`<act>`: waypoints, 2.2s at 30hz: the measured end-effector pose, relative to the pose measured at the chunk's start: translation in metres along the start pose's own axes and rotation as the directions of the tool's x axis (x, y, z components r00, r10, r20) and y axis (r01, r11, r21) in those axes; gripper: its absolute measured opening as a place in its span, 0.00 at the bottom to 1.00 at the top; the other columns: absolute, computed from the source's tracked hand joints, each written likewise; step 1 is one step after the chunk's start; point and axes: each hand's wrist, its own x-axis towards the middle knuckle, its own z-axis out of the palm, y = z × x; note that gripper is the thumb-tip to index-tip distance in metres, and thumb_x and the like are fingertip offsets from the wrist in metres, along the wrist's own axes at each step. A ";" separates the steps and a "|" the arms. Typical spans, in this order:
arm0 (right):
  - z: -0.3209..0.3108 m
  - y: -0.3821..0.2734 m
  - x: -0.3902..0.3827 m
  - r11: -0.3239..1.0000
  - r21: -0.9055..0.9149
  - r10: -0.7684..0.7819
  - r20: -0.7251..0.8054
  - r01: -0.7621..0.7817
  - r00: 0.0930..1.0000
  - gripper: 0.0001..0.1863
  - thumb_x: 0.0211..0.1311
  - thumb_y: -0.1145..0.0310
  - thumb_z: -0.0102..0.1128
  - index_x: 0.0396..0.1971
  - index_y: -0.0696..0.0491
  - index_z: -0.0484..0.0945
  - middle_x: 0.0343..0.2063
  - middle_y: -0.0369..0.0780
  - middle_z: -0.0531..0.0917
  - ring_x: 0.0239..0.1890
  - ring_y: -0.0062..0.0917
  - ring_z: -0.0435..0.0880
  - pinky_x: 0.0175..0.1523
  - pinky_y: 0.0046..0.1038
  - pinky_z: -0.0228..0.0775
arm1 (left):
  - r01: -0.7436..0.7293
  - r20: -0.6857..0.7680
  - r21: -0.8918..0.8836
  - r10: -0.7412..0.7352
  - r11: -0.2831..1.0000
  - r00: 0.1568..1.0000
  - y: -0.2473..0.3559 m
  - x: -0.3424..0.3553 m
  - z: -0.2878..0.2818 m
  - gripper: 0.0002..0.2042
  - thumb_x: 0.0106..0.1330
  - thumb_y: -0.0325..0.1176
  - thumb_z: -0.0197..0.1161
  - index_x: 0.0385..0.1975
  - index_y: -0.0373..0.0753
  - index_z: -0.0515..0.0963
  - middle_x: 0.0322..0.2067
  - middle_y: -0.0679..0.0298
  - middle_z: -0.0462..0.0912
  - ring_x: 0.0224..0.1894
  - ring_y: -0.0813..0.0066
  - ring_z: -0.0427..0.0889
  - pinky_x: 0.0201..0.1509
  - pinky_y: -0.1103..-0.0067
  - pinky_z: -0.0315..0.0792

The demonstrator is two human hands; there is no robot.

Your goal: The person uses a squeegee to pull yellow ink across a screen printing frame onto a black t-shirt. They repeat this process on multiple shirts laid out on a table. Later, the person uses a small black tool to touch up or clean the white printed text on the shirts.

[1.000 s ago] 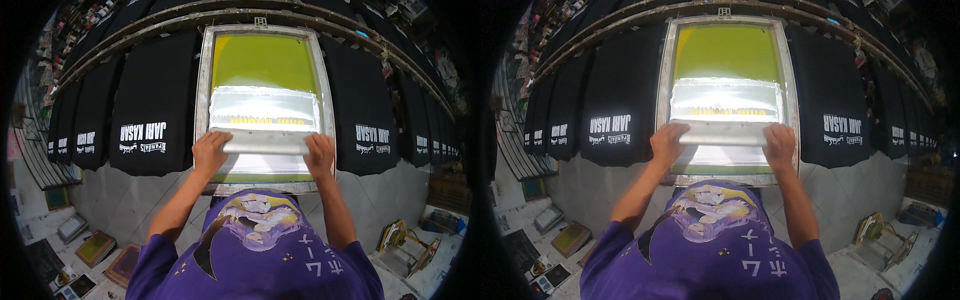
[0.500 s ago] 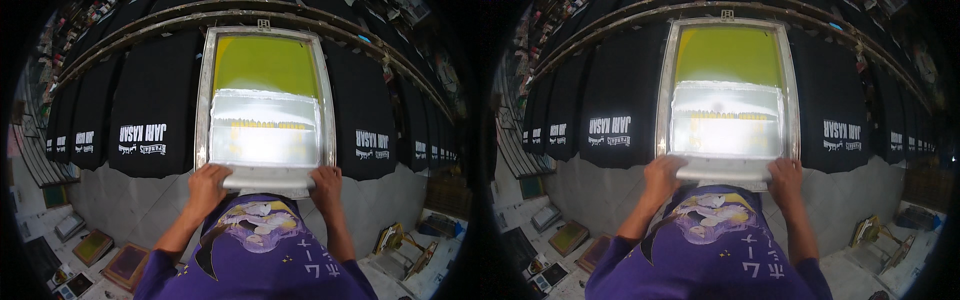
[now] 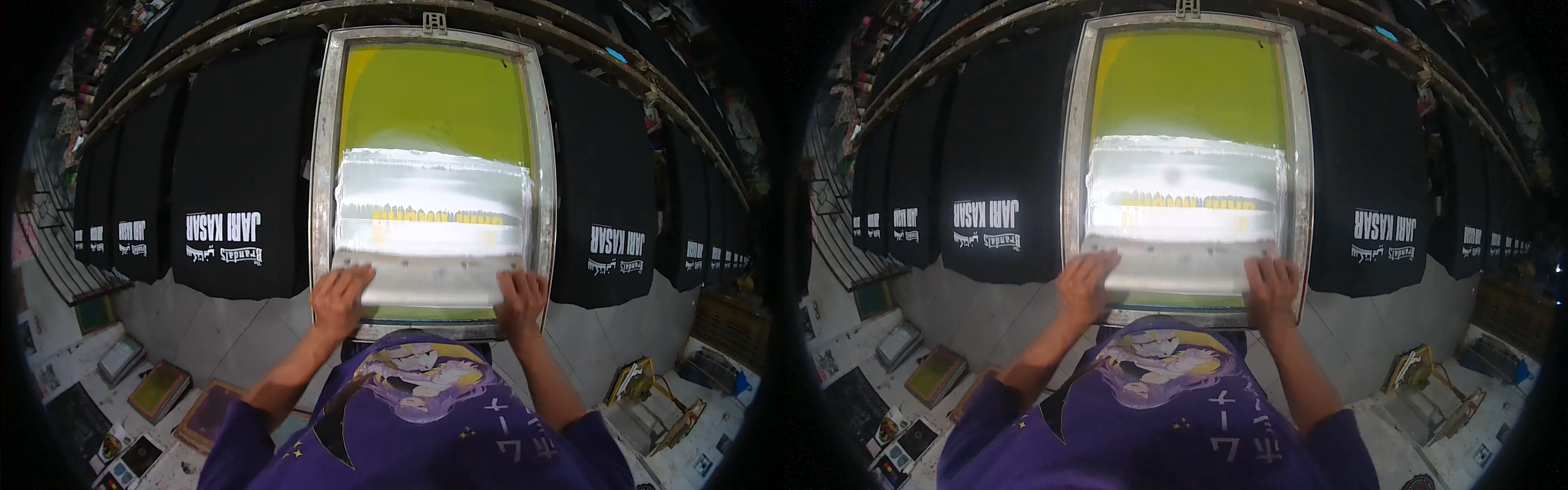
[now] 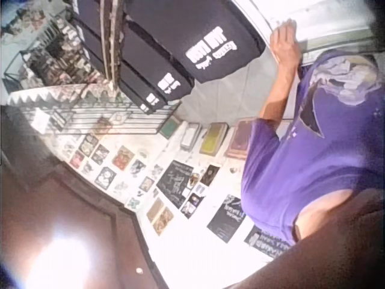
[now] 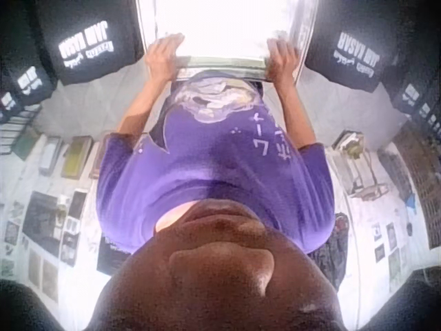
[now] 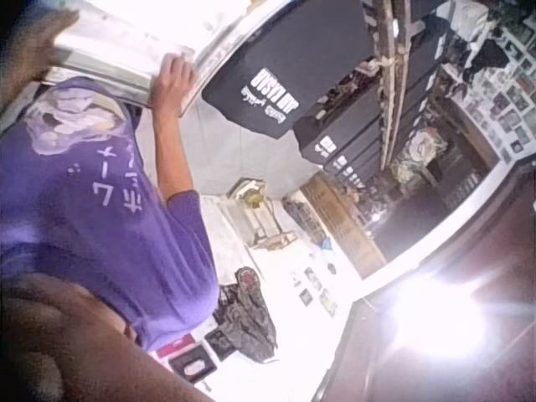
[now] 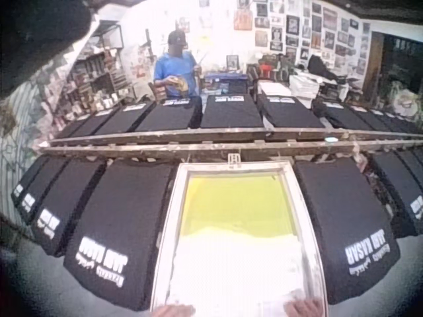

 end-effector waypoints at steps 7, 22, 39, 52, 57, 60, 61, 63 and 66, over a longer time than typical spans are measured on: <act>0.011 0.059 0.126 0.999 -0.028 -0.042 0.094 0.045 0.995 0.18 0.41 0.67 0.76 0.36 0.50 0.85 0.35 0.42 0.84 0.42 0.38 0.84 0.51 0.40 0.68 | 0.079 0.105 0.140 -0.094 0.987 0.990 -0.058 0.126 0.010 0.17 0.48 0.37 0.77 0.40 0.48 0.89 0.35 0.60 0.88 0.39 0.56 0.88 0.42 0.63 0.81; -0.051 -0.028 -0.049 0.998 0.064 -0.013 -0.009 0.014 1.000 0.14 0.46 0.71 0.64 0.37 0.50 0.82 0.35 0.36 0.81 0.43 0.31 0.81 0.54 0.40 0.64 | -0.027 0.000 -0.031 0.027 0.999 1.000 0.032 -0.045 -0.037 0.24 0.38 0.24 0.73 0.42 0.44 0.87 0.41 0.67 0.88 0.40 0.64 0.84 0.43 0.70 0.79; 0.006 -0.002 -0.014 0.999 0.038 0.021 0.003 -0.021 1.000 0.14 0.47 0.73 0.63 0.37 0.53 0.84 0.37 0.39 0.86 0.39 0.35 0.83 0.49 0.39 0.69 | -0.033 -0.021 0.050 0.034 0.998 0.999 -0.007 -0.008 0.008 0.25 0.40 0.26 0.69 0.45 0.45 0.87 0.47 0.70 0.89 0.43 0.68 0.86 0.46 0.73 0.79; -0.024 0.064 0.174 0.998 0.050 -0.046 0.246 0.034 0.968 0.14 0.44 0.69 0.76 0.35 0.51 0.85 0.34 0.43 0.87 0.45 0.39 0.83 0.51 0.39 0.67 | 0.114 0.268 0.089 -0.134 0.989 0.954 -0.051 0.192 -0.034 0.24 0.44 0.52 0.82 0.39 0.44 0.90 0.32 0.52 0.89 0.36 0.53 0.89 0.44 0.64 0.82; -0.059 0.026 0.066 0.990 0.021 -0.142 0.122 0.141 0.982 0.20 0.45 0.74 0.70 0.43 0.49 0.86 0.39 0.41 0.85 0.45 0.35 0.83 0.57 0.42 0.67 | 0.011 0.010 0.010 -0.012 1.000 1.000 -0.012 0.068 -0.050 0.15 0.42 0.30 0.78 0.34 0.45 0.89 0.34 0.61 0.87 0.38 0.58 0.84 0.42 0.65 0.79; -0.050 -0.002 -0.020 0.980 0.101 -0.163 -0.065 0.169 0.984 0.25 0.44 0.73 0.67 0.48 0.47 0.85 0.42 0.36 0.83 0.47 0.31 0.81 0.61 0.42 0.64 | -0.122 -0.011 0.035 0.123 0.992 0.992 0.020 -0.011 -0.050 0.26 0.35 0.25 0.74 0.43 0.45 0.85 0.40 0.69 0.85 0.41 0.64 0.81 0.45 0.70 0.77; -0.048 -0.014 -0.038 0.992 0.032 -0.119 0.022 0.119 0.993 0.27 0.43 0.73 0.66 0.50 0.47 0.84 0.43 0.35 0.82 0.48 0.31 0.80 0.63 0.42 0.63 | -0.124 -0.031 0.028 0.125 0.992 0.992 0.022 -0.028 -0.041 0.27 0.35 0.25 0.74 0.44 0.46 0.85 0.41 0.70 0.85 0.42 0.65 0.81 0.45 0.70 0.77; -0.037 -0.021 -0.060 0.995 0.030 -0.095 0.080 0.093 0.992 0.30 0.41 0.71 0.67 0.53 0.46 0.84 0.45 0.36 0.82 0.50 0.33 0.79 0.64 0.42 0.61 | -0.133 -0.065 0.009 0.134 0.991 0.989 0.020 -0.055 -0.017 0.29 0.35 0.26 0.74 0.47 0.47 0.84 0.43 0.70 0.84 0.42 0.66 0.80 0.46 0.71 0.76; -0.036 -0.027 -0.074 0.996 0.070 -0.068 0.154 0.058 0.986 0.35 0.39 0.70 0.68 0.57 0.47 0.82 0.48 0.38 0.80 0.54 0.35 0.76 0.66 0.44 0.59 | -0.118 0.029 0.057 0.116 0.991 0.993 0.019 -0.070 -0.009 0.30 0.44 0.34 0.77 0.54 0.45 0.82 0.47 0.64 0.82 0.46 0.62 0.79 0.51 0.69 0.75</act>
